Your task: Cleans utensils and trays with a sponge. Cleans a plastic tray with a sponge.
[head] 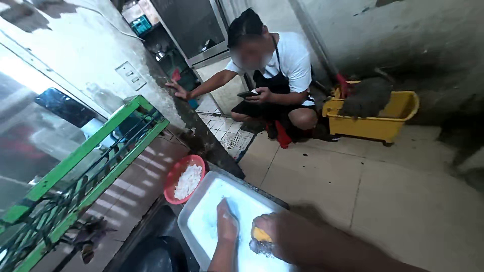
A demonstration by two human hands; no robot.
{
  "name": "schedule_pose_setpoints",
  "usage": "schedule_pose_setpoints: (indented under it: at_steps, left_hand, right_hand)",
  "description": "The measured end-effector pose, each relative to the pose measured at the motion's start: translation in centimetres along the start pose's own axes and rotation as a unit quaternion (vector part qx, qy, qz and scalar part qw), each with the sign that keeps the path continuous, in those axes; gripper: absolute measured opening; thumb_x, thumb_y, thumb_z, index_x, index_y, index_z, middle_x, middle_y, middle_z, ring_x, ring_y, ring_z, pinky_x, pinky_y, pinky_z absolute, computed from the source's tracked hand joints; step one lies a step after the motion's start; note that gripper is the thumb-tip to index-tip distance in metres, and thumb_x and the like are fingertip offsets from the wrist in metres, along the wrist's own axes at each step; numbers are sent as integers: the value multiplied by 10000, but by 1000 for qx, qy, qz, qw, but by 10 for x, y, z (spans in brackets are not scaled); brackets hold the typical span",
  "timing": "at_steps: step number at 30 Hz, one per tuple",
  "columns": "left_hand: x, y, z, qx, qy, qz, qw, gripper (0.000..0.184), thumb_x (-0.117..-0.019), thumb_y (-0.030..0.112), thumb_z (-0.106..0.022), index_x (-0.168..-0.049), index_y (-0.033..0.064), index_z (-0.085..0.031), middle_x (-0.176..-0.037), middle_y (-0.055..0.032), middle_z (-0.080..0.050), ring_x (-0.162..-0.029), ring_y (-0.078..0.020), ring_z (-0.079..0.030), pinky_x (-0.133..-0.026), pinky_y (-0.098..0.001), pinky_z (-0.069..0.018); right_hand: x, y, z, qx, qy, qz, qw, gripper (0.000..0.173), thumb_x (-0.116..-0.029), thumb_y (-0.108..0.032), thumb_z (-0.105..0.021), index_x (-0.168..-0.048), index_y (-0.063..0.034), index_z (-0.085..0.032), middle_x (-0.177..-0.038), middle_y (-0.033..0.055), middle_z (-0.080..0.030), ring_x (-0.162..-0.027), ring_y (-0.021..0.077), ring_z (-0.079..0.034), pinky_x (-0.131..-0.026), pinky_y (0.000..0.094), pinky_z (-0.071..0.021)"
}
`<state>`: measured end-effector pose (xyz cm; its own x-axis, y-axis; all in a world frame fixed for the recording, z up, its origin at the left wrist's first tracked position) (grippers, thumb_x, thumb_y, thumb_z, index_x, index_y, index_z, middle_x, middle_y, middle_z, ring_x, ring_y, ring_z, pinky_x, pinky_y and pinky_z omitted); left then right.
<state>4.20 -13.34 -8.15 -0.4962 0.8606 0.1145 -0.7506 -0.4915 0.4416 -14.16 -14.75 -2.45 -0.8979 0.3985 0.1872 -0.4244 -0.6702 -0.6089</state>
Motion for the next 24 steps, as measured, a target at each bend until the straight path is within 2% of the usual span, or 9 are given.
schedule_pose_setpoints:
  at_steps: [2,6,9,12,14,17,19,21,24]
  left_hand:
    - [2,-12,17,-9,-31,70,997,549,-989,-10,-512,-1522,-67,-396,-1516,-273,-478,-1434,-344,-462,-1211,-421,-353]
    - [19,-19,56,-182,-72,98,976,359,-1074,134,-413,-1329,64,-655,-1337,-166,-662,-1301,-321,-599,-1104,-487,-471]
    - [30,-12,86,-216,-62,101,969,356,-1082,152,-418,-1303,46,-677,-1337,-182,-653,-1318,-335,-578,-1128,-482,-443]
    - [39,-18,102,-71,-48,138,987,321,-1080,168,-492,-1279,2,-682,-1279,-203,-681,-1224,-320,-640,-1088,-475,-467]
    - [49,-20,101,77,-40,180,980,293,-1075,190,-543,-1246,-13,-670,-1050,-163,-702,-879,-230,-676,-825,-389,-550]
    - [71,-2,90,269,-37,186,945,228,-1072,132,-530,-1191,-40,-621,-778,-84,-626,-542,-127,-578,-527,-280,-520]
    - [81,9,86,315,-17,172,933,164,-1062,73,-502,-1134,-48,-587,-748,-73,-603,-530,-113,-546,-510,-270,-489]
    - [86,3,82,325,0,173,930,211,-1060,57,-498,-1210,-58,-594,-790,-74,-611,-584,-111,-542,-552,-277,-480]
    - [86,-12,85,325,22,172,930,199,-1049,40,-521,-1200,-47,-616,-793,-66,-623,-582,-97,-538,-543,-256,-465]
  right_hand:
    - [0,1,2,-16,19,-6,1000,448,-920,-299,-700,-1307,-103,-589,-1202,175,-677,-1087,395,-671,-871,632,-534]
    - [-2,-1,10,-74,11,-33,997,503,-913,-301,-719,-1361,-126,-570,-1251,175,-661,-1112,386,-665,-886,636,-531]
    - [-16,4,17,-248,27,-53,967,573,-874,-227,-771,-1389,-87,-564,-1246,183,-666,-1129,336,-660,-963,568,-525]
    - [-39,8,24,-467,62,-68,879,651,-827,-87,-771,-1408,-17,-484,-1211,183,-643,-1066,256,-664,-936,446,-557]
    - [-50,-2,31,-499,57,-97,859,687,-875,-87,-773,-1474,-59,-437,-1293,180,-612,-1134,243,-640,-984,431,-532]
    - [-69,-26,33,-480,44,-69,874,668,-895,-148,-765,-1478,-94,-443,-1278,158,-627,-1116,229,-655,-972,434,-543]
    - [-84,-35,37,-424,50,-49,903,565,-889,-124,-765,-1399,-83,-526,-1256,168,-641,-1124,260,-649,-975,479,-529]
    - [-95,-34,44,-355,79,-65,929,534,-894,-129,-746,-1396,-87,-567,-1295,198,-638,-1192,319,-624,-1019,543,-493]
    - [-100,-42,42,-278,85,-78,954,573,-924,-174,-724,-1454,-109,-517,-1310,230,-632,-1234,379,-609,-1041,591,-469]
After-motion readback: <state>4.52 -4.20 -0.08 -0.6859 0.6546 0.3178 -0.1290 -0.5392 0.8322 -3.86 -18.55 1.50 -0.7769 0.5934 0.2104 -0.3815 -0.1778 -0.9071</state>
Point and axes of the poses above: each hand's wrist, its own x-axis away from the middle knuckle, its own z-axis out of the back of the hand, y = z × x, the point moved 8 cm from there along -x, towards the middle knuckle
